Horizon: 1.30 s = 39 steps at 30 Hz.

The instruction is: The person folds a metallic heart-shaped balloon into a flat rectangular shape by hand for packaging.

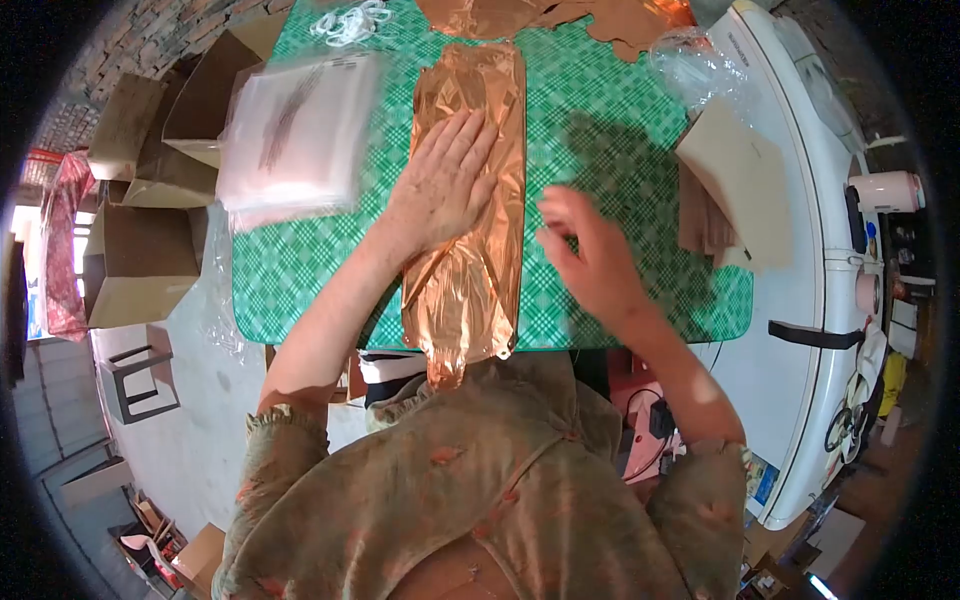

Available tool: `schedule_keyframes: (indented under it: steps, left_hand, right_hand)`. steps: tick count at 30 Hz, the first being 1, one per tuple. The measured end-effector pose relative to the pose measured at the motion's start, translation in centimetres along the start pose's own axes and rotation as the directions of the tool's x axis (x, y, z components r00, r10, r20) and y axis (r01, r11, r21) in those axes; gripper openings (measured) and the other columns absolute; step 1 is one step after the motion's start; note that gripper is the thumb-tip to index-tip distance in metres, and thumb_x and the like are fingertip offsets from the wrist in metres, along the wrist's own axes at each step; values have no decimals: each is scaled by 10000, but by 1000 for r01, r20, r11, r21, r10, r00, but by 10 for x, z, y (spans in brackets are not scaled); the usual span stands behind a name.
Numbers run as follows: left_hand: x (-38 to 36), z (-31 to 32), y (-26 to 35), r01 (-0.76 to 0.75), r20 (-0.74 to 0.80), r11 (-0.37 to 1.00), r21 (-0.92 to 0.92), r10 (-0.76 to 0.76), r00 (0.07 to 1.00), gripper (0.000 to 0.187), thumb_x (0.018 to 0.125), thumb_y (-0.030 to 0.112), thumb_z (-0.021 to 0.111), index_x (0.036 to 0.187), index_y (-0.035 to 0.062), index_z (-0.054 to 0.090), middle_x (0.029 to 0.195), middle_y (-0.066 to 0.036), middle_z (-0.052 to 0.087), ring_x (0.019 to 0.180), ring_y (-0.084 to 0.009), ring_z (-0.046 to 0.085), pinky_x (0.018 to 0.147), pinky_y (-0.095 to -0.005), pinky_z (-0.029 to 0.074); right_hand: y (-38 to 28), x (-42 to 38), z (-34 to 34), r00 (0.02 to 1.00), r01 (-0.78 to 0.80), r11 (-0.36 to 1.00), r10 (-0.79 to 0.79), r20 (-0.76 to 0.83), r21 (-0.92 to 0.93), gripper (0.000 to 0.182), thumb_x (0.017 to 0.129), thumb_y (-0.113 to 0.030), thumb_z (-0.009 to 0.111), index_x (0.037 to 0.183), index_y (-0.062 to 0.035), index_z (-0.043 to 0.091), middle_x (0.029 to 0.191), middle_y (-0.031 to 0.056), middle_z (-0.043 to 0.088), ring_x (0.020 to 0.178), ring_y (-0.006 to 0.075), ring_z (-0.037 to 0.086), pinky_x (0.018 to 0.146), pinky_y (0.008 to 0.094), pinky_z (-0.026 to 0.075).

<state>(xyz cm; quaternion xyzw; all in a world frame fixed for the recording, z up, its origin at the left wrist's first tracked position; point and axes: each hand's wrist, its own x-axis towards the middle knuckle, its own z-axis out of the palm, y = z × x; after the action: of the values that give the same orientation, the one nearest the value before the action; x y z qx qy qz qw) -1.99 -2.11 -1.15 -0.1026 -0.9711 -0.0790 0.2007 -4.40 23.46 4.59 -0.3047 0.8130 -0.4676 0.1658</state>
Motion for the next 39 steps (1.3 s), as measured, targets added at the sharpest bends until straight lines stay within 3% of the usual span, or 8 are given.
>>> schedule_keyframes:
  steps: [4, 7, 16, 19, 22, 28, 31, 39]
  left_hand:
    - [0, 2, -1, -4, 2, 1000, 1, 4, 1000, 631, 1102, 373, 466, 1589, -28, 452, 1651, -248, 440, 1571, -392, 359, 1316, -497, 247]
    - [0, 2, -2, -8, -3, 1000, 8, 8, 1000, 630, 1107, 376, 460, 1590, -30, 449, 1652, -248, 439, 1571, -389, 359, 1315, -495, 251]
    - [0, -1, -2, -10, -9, 1000, -22, 9, 1000, 617, 1113, 360, 462, 1590, -32, 447, 1660, -242, 429, 1568, -386, 363, 1313, -494, 257]
    - [0, -1, -2, -2, -6, 1000, -23, 1, 1000, 616, 1113, 358, 464, 1589, -33, 449, 1656, -240, 435, 1564, -386, 367, 1314, -492, 258]
    - [0, 3, -3, -8, -24, 1000, -14, 8, 1000, 614, 1118, 367, 405, 1570, -43, 483, 1641, -235, 467, 1568, -366, 367, 1312, -477, 240]
    - [0, 4, -3, -10, -21, 1000, 13, 10, 1000, 615, 1123, 372, 403, 1575, -38, 479, 1642, -232, 467, 1569, -363, 367, 1310, -476, 243]
    - [0, 2, -3, -5, -18, 1000, -23, 4, 1000, 616, 1123, 373, 407, 1578, -37, 476, 1645, -233, 462, 1572, -364, 363, 1312, -477, 241]
    - [0, 0, -2, 10, -17, 998, -64, -11, 1000, 600, 1112, 354, 439, 1560, -41, 498, 1642, -239, 461, 1570, -367, 360, 1314, -480, 237]
  right_hand:
    - [3, -34, 15, 992, -130, 921, 118, 53, 368, 494, 1067, -101, 645, 1503, 27, 450, 1360, 213, 673, 1149, 267, 724, 940, 386, 613]
    - [-16, -41, 13, 966, -260, 821, 218, 140, 509, 471, 1096, -106, 599, 1509, 44, 429, 1429, 236, 611, 1212, 288, 689, 1026, 399, 585]
    - [-28, -17, 11, 800, -599, 518, 416, 432, 611, 416, 1088, -161, 578, 1415, 70, 467, 1230, 231, 659, 1049, 292, 732, 838, 397, 638]
    - [-18, -10, 14, 813, -581, 556, 372, 448, 594, 349, 1070, -123, 573, 1367, 45, 500, 1166, 191, 657, 980, 265, 730, 783, 386, 630]
    - [-13, -7, 21, 877, -444, 816, 312, 364, 369, 350, 1034, -48, 592, 1369, 9, 510, 1136, 169, 642, 934, 255, 721, 758, 403, 624]
    - [-11, -18, 40, 998, -4, 1000, 3, 57, 12, 540, 893, 84, 682, 1394, -28, 515, 1240, 190, 586, 970, 324, 691, 856, 411, 600]
    - [-16, -19, 41, 919, 382, 843, -390, 58, -380, 627, 832, 69, 728, 1416, -45, 527, 1321, 181, 547, 1090, 378, 636, 959, 423, 561]
    - [-7, -20, 49, 812, 506, 669, -583, 39, -544, 603, 777, 62, 748, 1355, -57, 625, 1364, 167, 562, 1237, 397, 583, 1014, 478, 526]
